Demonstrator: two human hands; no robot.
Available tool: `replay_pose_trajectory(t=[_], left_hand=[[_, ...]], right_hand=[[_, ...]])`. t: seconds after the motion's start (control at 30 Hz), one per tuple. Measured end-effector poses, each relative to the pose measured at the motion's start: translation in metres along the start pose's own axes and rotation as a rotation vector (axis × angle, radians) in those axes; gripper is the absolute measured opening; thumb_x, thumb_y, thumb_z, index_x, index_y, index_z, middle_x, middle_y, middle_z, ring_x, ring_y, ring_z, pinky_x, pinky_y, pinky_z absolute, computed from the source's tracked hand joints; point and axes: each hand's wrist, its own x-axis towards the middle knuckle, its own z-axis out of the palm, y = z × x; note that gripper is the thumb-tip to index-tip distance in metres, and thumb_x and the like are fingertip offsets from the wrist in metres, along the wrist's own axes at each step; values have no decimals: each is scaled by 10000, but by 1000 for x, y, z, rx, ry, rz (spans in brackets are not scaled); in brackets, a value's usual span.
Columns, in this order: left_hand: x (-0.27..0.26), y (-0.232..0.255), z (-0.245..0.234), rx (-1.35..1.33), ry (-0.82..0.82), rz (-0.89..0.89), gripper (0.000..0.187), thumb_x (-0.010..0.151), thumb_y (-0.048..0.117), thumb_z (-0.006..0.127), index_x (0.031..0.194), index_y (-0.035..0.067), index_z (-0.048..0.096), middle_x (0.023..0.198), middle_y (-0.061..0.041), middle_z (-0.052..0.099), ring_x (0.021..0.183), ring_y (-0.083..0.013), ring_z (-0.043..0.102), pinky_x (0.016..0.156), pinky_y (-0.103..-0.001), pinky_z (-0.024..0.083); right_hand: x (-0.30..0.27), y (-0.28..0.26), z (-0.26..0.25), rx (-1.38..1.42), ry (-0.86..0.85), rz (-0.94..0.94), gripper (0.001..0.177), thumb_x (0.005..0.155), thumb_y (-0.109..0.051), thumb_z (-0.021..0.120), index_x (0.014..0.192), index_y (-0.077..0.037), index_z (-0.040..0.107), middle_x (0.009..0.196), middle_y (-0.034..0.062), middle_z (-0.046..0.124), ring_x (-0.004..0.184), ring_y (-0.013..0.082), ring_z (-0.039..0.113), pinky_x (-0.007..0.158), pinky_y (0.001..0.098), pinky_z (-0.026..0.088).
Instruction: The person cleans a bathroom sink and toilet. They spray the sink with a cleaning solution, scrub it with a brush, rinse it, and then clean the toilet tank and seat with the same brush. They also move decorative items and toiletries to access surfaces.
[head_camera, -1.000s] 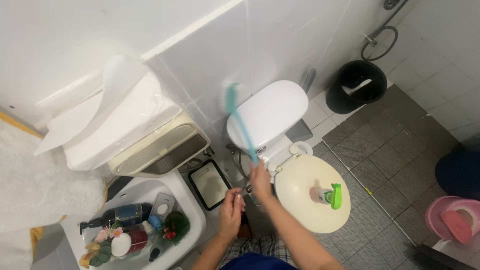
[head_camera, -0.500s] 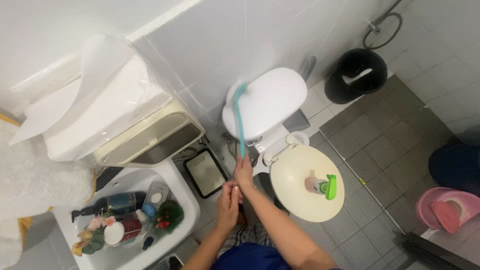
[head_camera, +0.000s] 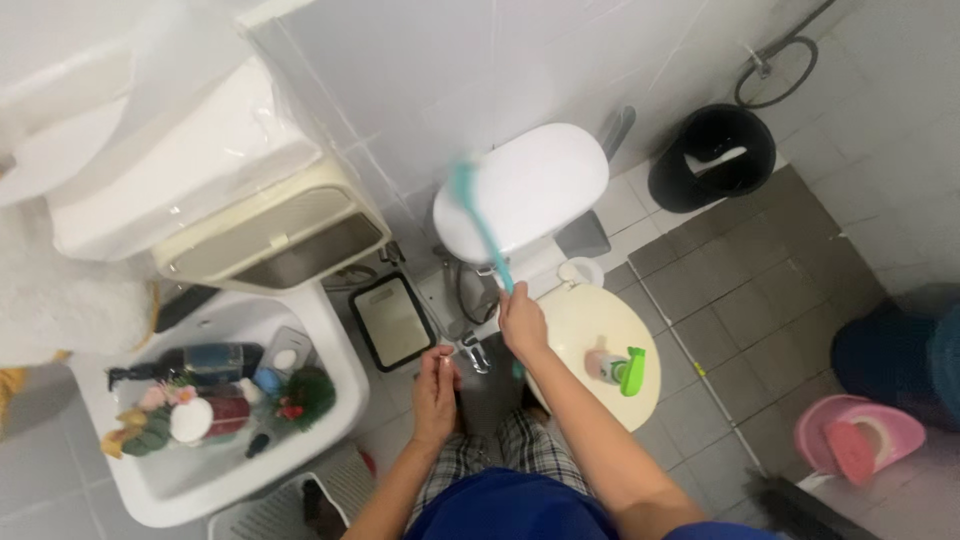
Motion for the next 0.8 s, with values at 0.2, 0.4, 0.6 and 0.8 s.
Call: replay_pose_trajectory(t=[0.2, 0.4, 0.6, 0.8], left_hand=[[-10, 2, 30, -26, 83, -1, 272, 1076, 245, 455, 1212, 62, 604, 769, -12, 596, 694, -99, 561, 653, -265, 494], [-34, -7, 58, -49, 124, -46, 284, 1075, 261, 451, 1217, 63, 597, 771, -10, 599, 692, -99, 571, 658, -259, 510], [-50, -14, 60, -28, 263, -119, 287, 1070, 268, 477, 1223, 67, 611, 759, -22, 613, 679, -112, 587, 644, -274, 515], [-42, 3, 75, 67, 114, -154, 275, 1057, 248, 452, 1238, 94, 589, 728, -18, 617, 665, -105, 610, 631, -274, 514]], right_hand=[[32, -6, -105, -420, -155, -269, 389, 1039, -470, 501, 1011, -83, 529, 753, 206, 696, 683, 432, 683, 610, 567, 529], [104, 46, -158, -493, 10, -533, 191, 978, -297, 529, 1091, -172, 618, 911, 145, 728, 767, 375, 711, 645, 517, 558], [118, 119, -198, -563, -3, 16, 424, 1132, -420, 390, 1195, -63, 611, 935, 224, 743, 852, 430, 706, 742, 563, 548], [16, 98, -114, -533, -160, -354, 404, 1060, -457, 425, 1091, -99, 609, 761, 147, 697, 676, 385, 693, 618, 512, 557]])
